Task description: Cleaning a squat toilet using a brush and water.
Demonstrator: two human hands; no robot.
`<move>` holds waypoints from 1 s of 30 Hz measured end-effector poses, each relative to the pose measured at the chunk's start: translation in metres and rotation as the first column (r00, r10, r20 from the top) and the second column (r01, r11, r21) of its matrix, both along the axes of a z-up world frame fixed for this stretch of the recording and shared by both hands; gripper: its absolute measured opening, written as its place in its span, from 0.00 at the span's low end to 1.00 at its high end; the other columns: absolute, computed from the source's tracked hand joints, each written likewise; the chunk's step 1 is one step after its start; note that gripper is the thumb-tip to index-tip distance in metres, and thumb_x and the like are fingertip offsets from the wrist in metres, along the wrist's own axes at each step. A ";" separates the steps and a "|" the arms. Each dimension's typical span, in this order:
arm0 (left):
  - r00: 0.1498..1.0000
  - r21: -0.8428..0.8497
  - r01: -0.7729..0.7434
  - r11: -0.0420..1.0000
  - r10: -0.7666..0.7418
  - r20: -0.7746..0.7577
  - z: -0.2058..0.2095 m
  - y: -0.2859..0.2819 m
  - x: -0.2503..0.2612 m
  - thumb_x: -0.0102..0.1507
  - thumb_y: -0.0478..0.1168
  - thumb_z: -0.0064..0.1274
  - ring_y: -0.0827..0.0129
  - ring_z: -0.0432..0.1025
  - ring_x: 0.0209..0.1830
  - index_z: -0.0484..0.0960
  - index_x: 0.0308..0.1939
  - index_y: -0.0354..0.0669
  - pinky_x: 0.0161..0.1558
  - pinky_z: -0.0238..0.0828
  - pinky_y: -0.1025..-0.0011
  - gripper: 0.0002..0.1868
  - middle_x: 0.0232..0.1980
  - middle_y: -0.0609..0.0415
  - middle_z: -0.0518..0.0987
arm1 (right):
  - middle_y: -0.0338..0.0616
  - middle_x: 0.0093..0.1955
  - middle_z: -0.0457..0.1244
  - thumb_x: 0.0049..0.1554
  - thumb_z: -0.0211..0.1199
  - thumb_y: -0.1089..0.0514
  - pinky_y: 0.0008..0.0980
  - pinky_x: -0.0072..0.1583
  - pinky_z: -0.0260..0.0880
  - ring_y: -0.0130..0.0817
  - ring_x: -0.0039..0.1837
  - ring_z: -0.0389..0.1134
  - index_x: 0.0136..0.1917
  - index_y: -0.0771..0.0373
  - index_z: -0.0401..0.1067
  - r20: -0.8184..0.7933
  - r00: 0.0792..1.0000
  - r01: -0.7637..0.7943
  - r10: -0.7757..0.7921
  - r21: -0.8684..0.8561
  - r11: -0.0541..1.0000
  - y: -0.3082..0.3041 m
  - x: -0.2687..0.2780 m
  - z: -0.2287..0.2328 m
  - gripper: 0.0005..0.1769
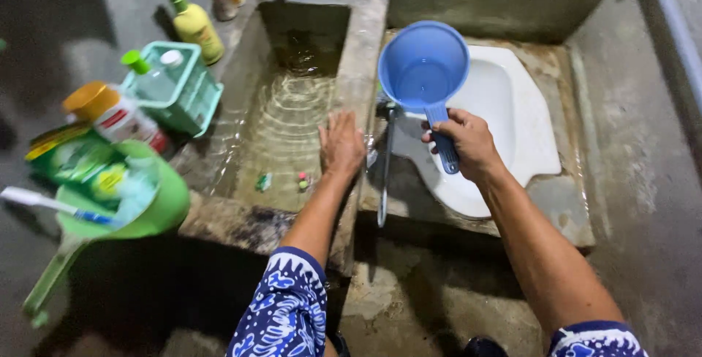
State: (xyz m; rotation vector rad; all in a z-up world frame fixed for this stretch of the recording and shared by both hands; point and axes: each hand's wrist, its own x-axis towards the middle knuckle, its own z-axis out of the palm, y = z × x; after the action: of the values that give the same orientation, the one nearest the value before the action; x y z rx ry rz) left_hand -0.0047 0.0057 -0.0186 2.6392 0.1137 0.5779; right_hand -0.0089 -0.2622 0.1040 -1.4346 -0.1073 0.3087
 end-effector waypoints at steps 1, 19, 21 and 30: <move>1.000 -0.003 -0.020 1.000 0.020 0.000 -0.018 0.003 -0.003 0.65 0.45 0.47 0.41 0.53 0.77 0.70 0.69 0.39 0.73 0.39 0.41 0.29 0.74 0.40 0.66 | 0.49 0.50 0.70 0.58 0.61 0.60 0.31 0.41 0.74 0.34 0.45 0.74 0.58 0.74 0.72 0.000 1.000 -0.020 0.020 -0.003 1.000 0.015 0.001 0.007 0.17; 0.929 -0.838 -0.161 0.522 0.368 0.051 0.002 0.134 -0.060 0.70 0.54 0.40 0.54 0.76 0.52 0.79 0.56 0.33 0.54 0.70 0.59 0.27 0.53 0.41 0.82 | 0.46 0.45 0.70 0.63 0.62 0.59 0.30 0.43 0.72 0.31 0.43 0.72 0.53 0.70 0.74 -0.030 0.946 -0.315 0.322 0.143 0.938 0.247 0.033 -0.048 0.11; 0.947 -0.925 -0.127 0.357 0.321 -0.006 -0.003 0.144 -0.064 0.71 0.55 0.38 0.60 0.72 0.45 0.80 0.52 0.31 0.50 0.70 0.61 0.28 0.46 0.42 0.81 | 0.47 0.42 0.70 0.62 0.61 0.59 0.34 0.40 0.73 0.34 0.40 0.72 0.50 0.70 0.72 -0.168 0.960 -0.210 0.225 0.103 0.972 0.265 0.032 -0.059 0.10; 0.948 -0.804 -0.151 0.576 0.313 0.046 0.030 0.143 -0.080 0.72 0.58 0.36 0.52 0.73 0.64 0.73 0.68 0.33 0.63 0.67 0.62 0.34 0.63 0.38 0.79 | 0.39 0.50 0.62 0.70 0.58 0.50 0.36 0.43 0.68 0.31 0.48 0.63 0.60 0.63 0.75 -0.028 0.987 -0.154 0.157 0.092 0.984 0.245 0.036 -0.066 0.15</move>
State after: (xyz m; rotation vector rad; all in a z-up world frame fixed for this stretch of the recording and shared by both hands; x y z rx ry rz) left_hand -0.0850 0.1489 0.0111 1.6787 0.5442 0.6576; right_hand 0.0273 -0.0171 0.0376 -1.3337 -0.2026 0.4517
